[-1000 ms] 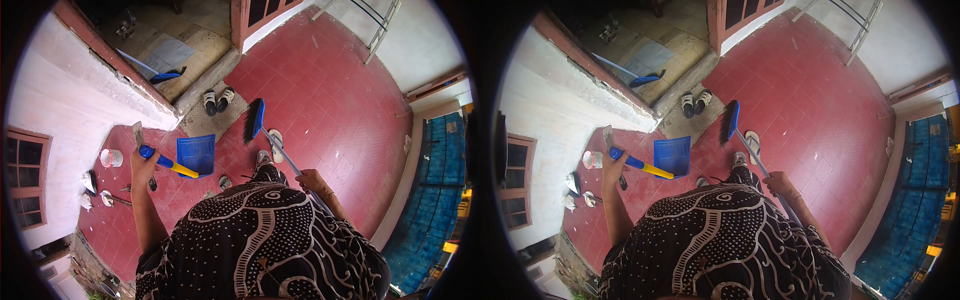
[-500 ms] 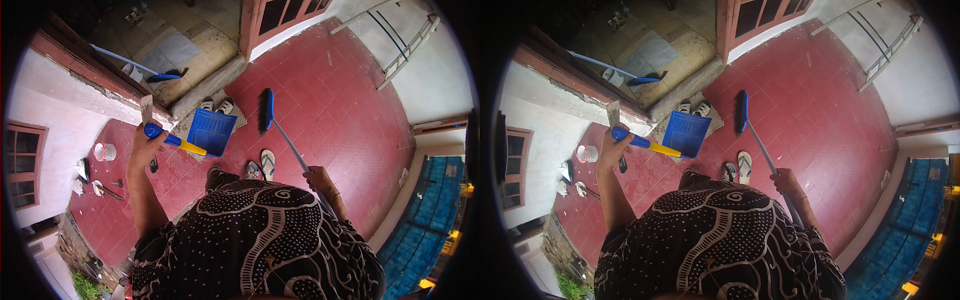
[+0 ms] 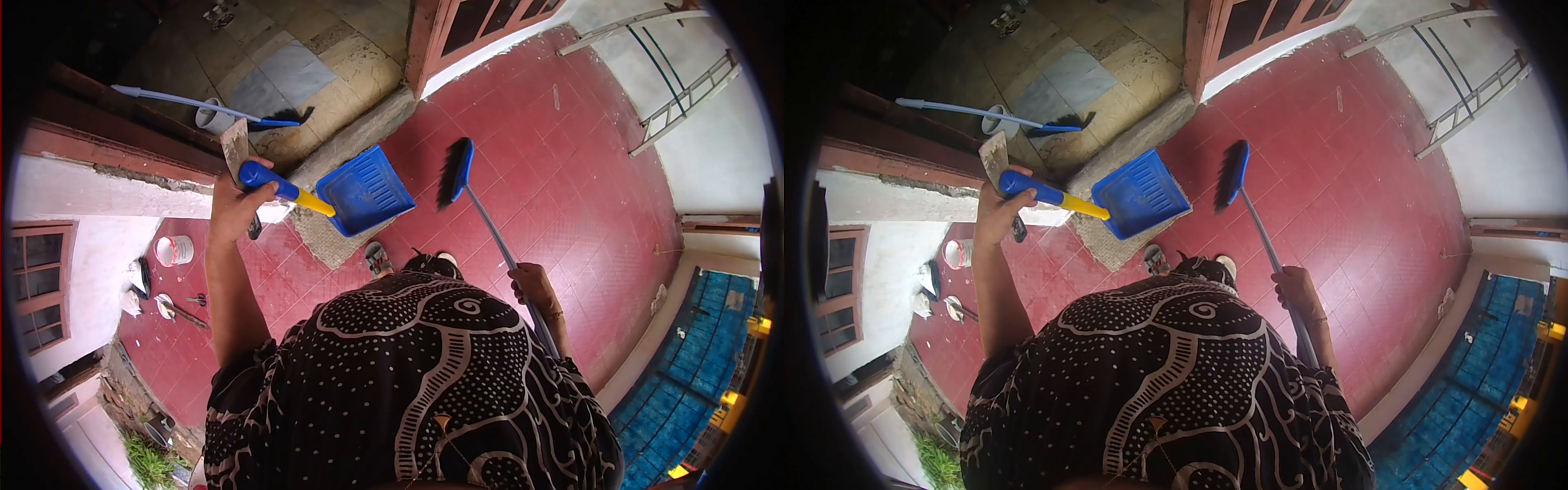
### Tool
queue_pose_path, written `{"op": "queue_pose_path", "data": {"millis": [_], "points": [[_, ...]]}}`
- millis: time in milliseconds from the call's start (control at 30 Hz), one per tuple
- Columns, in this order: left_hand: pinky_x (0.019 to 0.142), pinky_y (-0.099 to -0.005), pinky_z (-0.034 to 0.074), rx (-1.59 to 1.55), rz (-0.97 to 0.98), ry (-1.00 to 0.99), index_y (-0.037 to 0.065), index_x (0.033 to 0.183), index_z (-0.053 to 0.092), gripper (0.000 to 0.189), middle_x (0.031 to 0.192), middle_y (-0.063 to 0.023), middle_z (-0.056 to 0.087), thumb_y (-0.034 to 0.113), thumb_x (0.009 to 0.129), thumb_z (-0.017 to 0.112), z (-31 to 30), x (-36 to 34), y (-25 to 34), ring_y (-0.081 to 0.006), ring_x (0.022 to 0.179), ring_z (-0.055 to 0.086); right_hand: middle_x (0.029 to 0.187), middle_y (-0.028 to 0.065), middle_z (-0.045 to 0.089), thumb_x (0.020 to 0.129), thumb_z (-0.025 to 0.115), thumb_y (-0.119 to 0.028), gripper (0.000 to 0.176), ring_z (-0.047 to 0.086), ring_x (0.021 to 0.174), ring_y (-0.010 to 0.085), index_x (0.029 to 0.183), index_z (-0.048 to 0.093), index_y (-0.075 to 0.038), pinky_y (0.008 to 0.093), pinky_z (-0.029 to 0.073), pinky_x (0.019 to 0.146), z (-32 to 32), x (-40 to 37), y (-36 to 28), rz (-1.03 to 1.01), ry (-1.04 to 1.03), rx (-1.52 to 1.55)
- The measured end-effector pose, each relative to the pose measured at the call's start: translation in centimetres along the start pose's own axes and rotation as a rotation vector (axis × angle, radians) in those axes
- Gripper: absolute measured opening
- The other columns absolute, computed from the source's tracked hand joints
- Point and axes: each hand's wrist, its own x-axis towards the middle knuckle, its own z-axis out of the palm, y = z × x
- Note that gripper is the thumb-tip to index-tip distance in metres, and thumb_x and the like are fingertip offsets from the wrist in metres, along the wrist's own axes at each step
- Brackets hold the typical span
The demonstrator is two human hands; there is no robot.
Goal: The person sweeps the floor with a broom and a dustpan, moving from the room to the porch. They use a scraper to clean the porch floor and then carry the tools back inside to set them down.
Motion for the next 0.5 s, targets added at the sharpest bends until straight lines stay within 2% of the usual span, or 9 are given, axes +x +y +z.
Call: {"op": "queue_pose_path", "data": {"millis": [167,367,500], "points": [[0.057,-0.0223,0.049,-0.149,-0.045,0.073,-0.002,0.098,0.055,0.028,0.074,-0.0051,0.057,0.001,0.071,0.063,0.8,3.5,0.9,-0.0118,0.063,0.058,0.057,-0.0001,0.044,0.076,0.052,-0.016,0.014,0.042,0.044,0.0072,0.069,0.05,-0.004,0.0213,0.033,0.037,-0.4,1.3,-2.2,0.021,-0.026,0.031],[0.05,-0.0203,0.048,-0.032,-0.051,0.191,-0.002,0.098,0.055,0.028,0.076,-0.0056,0.058,0.006,0.072,0.065,1.5,7.8,3.0,-0.0107,0.06,0.057,0.056,0.0003,0.045,0.076,0.051,-0.014,0.012,0.042,0.043,0.0075,0.071,0.052,-0.003,0.0213,0.034,0.036,-3.4,5.4,-5.2,0.047,-0.072,-0.067],[0.045,-0.0185,0.043,0.018,-0.055,0.296,-0.002,0.096,0.057,0.029,0.071,-0.0039,0.058,0.009,0.072,0.066,2.5,9.8,4.0,-0.0076,0.052,0.053,0.054,0.0026,0.046,0.076,0.052,-0.013,0.012,0.044,0.04,0.0097,0.077,0.054,-0.001,0.0237,0.035,0.034,-6.0,9.5,-8.4,-0.053,-0.127,-0.28]]}}
